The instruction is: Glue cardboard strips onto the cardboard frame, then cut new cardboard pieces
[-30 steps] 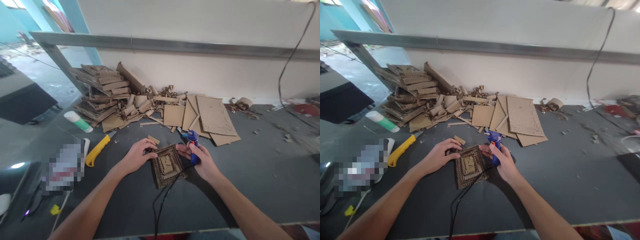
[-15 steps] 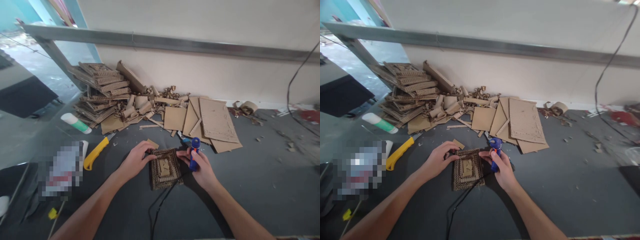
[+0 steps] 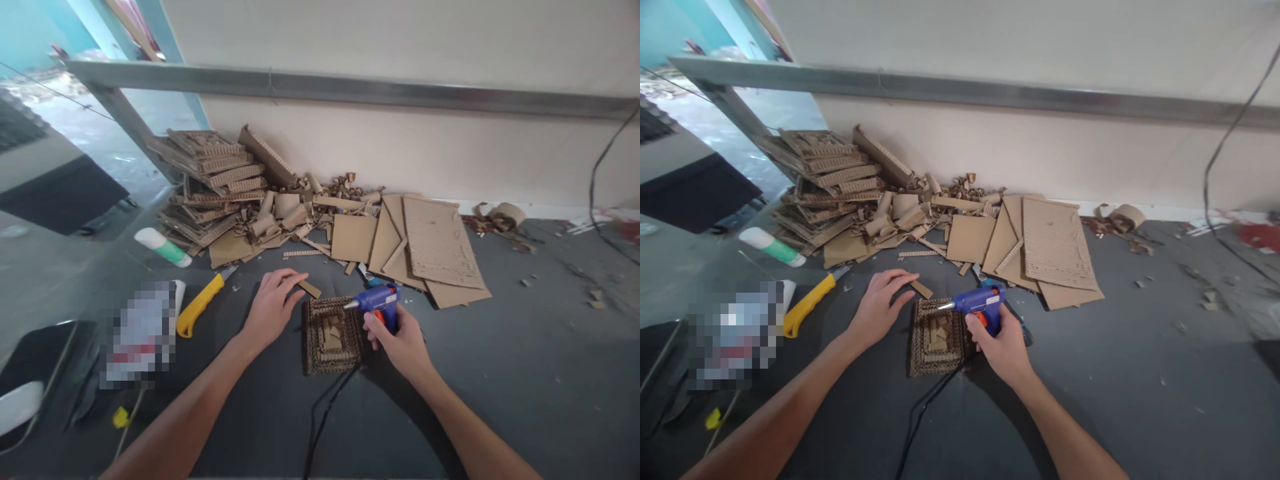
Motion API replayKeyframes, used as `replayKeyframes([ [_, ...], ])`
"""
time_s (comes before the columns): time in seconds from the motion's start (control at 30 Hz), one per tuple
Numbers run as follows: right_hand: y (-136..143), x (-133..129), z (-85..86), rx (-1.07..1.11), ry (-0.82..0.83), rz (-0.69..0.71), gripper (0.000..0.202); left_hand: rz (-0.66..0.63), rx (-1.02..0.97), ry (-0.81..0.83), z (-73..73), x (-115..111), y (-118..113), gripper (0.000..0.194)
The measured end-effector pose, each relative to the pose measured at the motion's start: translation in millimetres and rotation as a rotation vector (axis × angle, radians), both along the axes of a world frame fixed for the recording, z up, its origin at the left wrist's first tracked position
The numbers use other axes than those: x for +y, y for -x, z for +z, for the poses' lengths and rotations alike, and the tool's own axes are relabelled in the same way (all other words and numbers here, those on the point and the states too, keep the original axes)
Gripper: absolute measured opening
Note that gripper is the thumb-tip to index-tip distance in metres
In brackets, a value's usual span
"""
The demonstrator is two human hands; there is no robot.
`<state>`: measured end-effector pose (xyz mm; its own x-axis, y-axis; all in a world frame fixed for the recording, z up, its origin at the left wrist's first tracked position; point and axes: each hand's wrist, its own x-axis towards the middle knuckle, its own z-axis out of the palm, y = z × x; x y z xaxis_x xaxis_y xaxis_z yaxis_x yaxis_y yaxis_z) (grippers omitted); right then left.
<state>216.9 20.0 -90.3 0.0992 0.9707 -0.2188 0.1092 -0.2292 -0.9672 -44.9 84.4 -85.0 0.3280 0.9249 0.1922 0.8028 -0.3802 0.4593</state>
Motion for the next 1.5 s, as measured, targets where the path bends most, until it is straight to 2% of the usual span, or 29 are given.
replayKeyframes([
  [0.13,1.6,1.7,2.3,0.006,0.032,-0.022,0.043,-0.077,0.136,0.009,0.8,0.5,-8.6,0.032],
  [0.27,1.7,3.2,1.6,0.02,0.024,-0.025,0.043,-0.121,0.104,0.074,10.3,6.6,-12.7,0.025],
  [0.37,0.6,3.4,0.8,0.016,0.023,-0.027,0.043,-0.192,0.105,0.204,31.1,18.7,-11.2,0.017],
  [0.47,0.2,4.8,0.0,0.011,0.009,-0.057,0.043,-0.25,0.12,0.314,61.4,30.2,-13.6,0.012],
  [0.6,2.0,9.8,1.3,0.176,-0.081,-0.128,0.043,-0.334,0.049,0.268,96.9,32.6,-27.0,0.011],
  [0.7,6.4,14.1,11.6,0.31,-0.126,-0.146,0.041,-0.447,-0.031,0.24,108.6,28.0,-35.7,0.012],
  [0.77,11.8,17.7,24.0,0.335,-0.138,-0.085,0.037,-0.47,-0.072,0.221,110.7,26.2,-37.1,0.013],
  [0.93,31.4,35.8,58.2,0.292,-0.1,0.043,0.032,-0.406,-0.144,0.183,113.1,28.1,-29.0,0.014],
  [1.07,44.4,54.1,72.1,0.23,-0.081,0.15,0.031,-0.342,-0.134,0.104,116.3,29.2,-20.8,0.018],
  [1.23,51.4,66.5,73.7,0.194,-0.134,0.185,0.025,-0.29,-0.123,0.051,114.6,31.2,-15.9,0.013],
  [1.5,48.5,70.1,62.9,0.064,-0.214,0.207,0.008,-0.363,-0.041,0.039,107.2,35.0,-23.0,0.007],
])
